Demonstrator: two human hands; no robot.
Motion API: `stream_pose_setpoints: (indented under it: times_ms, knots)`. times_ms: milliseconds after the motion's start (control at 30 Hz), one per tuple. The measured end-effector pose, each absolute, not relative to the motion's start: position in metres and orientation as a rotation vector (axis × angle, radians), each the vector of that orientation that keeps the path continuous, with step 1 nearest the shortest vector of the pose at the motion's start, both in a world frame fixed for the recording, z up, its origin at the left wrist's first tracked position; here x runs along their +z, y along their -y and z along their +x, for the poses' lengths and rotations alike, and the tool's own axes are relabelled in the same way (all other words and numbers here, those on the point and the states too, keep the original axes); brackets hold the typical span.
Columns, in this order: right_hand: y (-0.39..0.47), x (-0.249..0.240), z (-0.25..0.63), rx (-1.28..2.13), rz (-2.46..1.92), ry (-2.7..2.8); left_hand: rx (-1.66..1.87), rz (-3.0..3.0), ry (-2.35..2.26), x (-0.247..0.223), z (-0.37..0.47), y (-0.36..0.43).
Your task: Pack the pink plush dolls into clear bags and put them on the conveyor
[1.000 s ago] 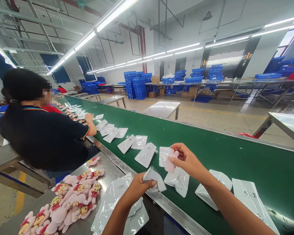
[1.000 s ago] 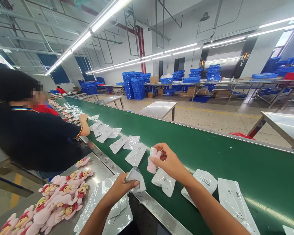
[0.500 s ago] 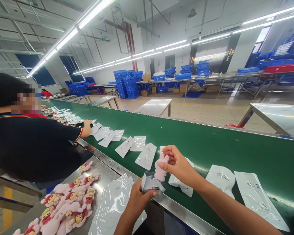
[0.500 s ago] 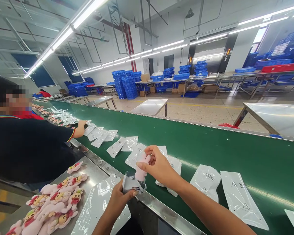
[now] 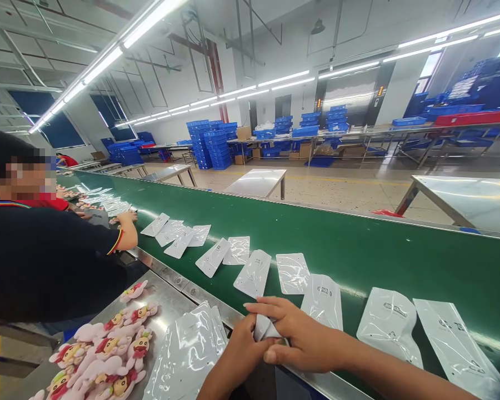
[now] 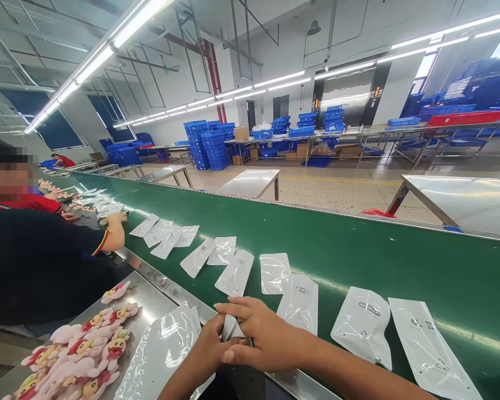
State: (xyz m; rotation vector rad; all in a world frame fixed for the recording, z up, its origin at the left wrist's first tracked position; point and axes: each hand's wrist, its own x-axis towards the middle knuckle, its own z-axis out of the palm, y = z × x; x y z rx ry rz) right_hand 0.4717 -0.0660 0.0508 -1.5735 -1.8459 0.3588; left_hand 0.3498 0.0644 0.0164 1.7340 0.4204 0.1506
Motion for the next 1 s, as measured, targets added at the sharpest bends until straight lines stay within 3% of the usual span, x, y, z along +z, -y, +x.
stream_pose_setpoints:
  times_ms: [100, 167, 400, 600, 767, 1000]
  knots:
    - [0.065, 0.058, 0.52, 0.515, -1.675, 1.771, 0.026, 1.737, -0.296, 0.025, 0.353, -0.069]
    - [0.058, 0.055, 0.568, 0.434, -2.02, 1.537, 0.044, 1.703, -0.231, 0.035, 0.354, -0.08]
    - [0.033, -0.004, 0.692, 0.562, -2.446, 1.332, 0.433, 1.487, -0.596, 0.029, 0.356, -0.118]
    - [0.045, -0.027, 0.718, 0.772, -2.409, 1.187, 0.479, 1.294, -0.83, 0.003, 0.352, -0.125]
    - [0.047, -0.012, 0.753, 0.69, -2.292, 0.941, 0.493, 1.194, -0.84, -0.001, 0.352, -0.127]
    - [-0.05, 0.002, 0.744, 0.623, -2.078, 0.989, 0.445, 1.218, -0.742, 0.003, 0.368, -0.115]
